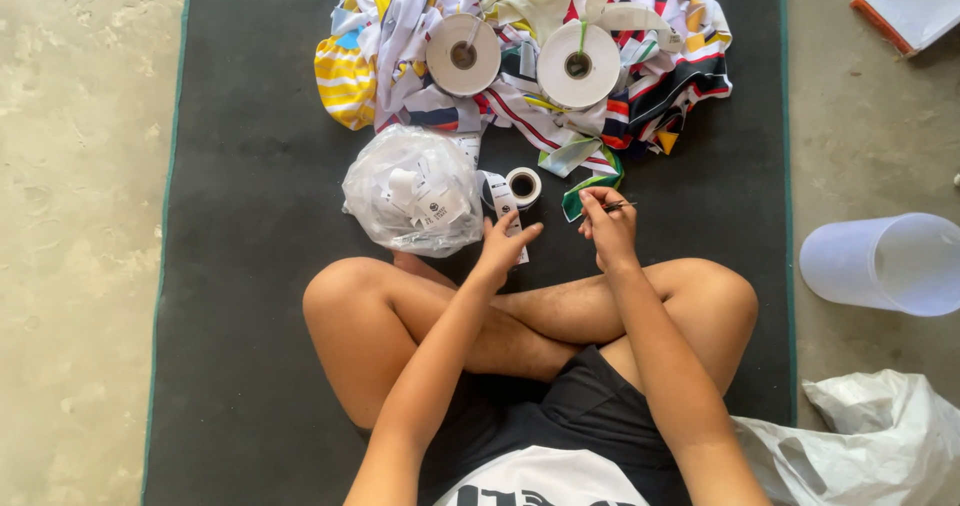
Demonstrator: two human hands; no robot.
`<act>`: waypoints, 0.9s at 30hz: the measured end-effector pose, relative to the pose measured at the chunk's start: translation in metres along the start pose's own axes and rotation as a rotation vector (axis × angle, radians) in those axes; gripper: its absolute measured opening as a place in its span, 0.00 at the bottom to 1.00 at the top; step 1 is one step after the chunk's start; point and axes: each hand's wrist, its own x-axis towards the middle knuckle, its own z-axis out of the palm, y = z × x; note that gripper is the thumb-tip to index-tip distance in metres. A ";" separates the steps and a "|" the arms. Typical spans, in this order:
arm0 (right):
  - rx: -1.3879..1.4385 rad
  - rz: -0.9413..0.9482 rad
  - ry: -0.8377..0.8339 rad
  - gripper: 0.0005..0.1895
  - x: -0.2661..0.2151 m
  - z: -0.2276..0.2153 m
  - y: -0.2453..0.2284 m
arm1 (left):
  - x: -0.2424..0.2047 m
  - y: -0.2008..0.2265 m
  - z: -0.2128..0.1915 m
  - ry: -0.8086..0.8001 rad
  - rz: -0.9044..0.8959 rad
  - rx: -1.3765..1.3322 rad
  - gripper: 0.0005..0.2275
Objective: Cutting individual clothing labels from a continuous roll using scissors while sitting on the floor.
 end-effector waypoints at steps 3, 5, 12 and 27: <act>0.008 -0.010 0.001 0.08 0.003 -0.001 0.007 | 0.028 -0.012 -0.003 -0.065 -0.053 -0.012 0.38; 0.006 -0.009 0.001 0.08 0.002 -0.003 0.003 | 0.030 -0.019 -0.003 -0.046 -0.033 0.001 0.36; -0.005 0.023 -0.019 0.11 0.005 -0.007 0.017 | 0.016 0.020 -0.002 -0.073 0.425 -0.142 0.14; -0.023 0.166 -0.239 0.15 0.007 0.001 0.034 | -0.006 0.070 -0.031 -0.253 0.620 -0.286 0.14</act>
